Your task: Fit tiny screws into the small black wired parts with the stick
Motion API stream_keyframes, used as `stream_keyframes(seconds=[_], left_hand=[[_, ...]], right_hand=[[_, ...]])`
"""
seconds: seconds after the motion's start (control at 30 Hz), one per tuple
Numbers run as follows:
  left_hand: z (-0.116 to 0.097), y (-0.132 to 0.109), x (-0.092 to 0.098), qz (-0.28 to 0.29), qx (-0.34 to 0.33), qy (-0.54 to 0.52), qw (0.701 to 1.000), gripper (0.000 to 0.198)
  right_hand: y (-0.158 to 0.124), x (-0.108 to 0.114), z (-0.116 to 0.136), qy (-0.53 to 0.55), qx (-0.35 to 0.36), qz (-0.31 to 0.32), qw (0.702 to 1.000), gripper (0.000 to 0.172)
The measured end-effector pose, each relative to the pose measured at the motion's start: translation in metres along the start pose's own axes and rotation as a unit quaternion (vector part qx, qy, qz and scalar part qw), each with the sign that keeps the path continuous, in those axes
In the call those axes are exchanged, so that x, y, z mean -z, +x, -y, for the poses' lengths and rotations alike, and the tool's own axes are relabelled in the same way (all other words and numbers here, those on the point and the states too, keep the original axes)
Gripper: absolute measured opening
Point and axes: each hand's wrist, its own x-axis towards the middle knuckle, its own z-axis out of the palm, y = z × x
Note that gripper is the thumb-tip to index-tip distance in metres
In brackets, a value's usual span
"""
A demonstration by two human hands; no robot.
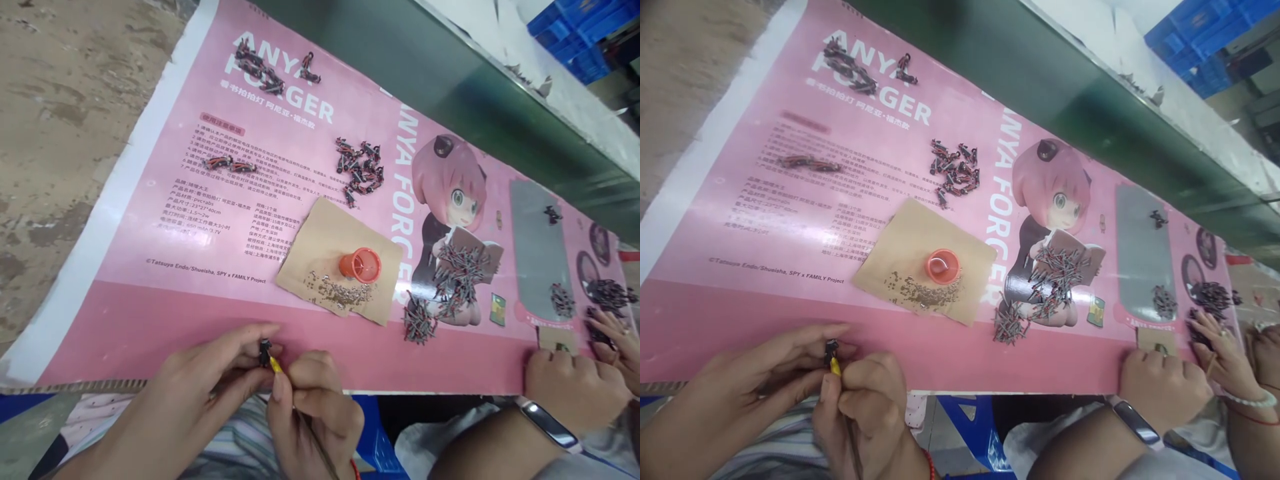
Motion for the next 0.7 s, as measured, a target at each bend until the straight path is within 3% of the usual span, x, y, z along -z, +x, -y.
stream_keyframes(seconds=[0.1,0.2,0.33,0.4,0.53,0.63,0.7], left_hand=[[-0.006,0.001,-0.002,0.0,0.016,-0.016,1.0,0.037],[-0.007,0.003,-0.003,-0.006,0.032,-0.028,0.999,0.033],[0.002,-0.002,-0.001,0.008,0.07,0.064,0.995,0.031],[0.009,-0.01,-0.002,0.002,0.088,0.115,0.99,0.036],[0.019,-0.021,-0.008,-0.035,0.077,0.19,0.978,0.041],[0.024,-0.022,-0.009,-0.047,0.055,0.202,0.977,0.04],[0.029,-0.021,-0.007,-0.049,0.042,0.194,0.979,0.039]], right_hand=[[-0.002,0.001,0.002,0.013,-0.023,-0.014,1.0,0.042],[-0.004,0.001,0.003,0.053,-0.04,-0.033,0.997,0.031],[0.005,0.011,-0.004,0.106,-0.072,-0.147,0.981,0.005],[0.017,0.023,-0.016,0.097,-0.065,-0.175,0.978,0.008],[0.048,0.046,-0.049,-0.072,-0.002,-0.186,0.98,0.006],[0.065,0.053,-0.067,-0.227,0.072,-0.132,0.962,0.023],[0.072,0.053,-0.072,-0.259,0.097,-0.107,0.955,0.026]])
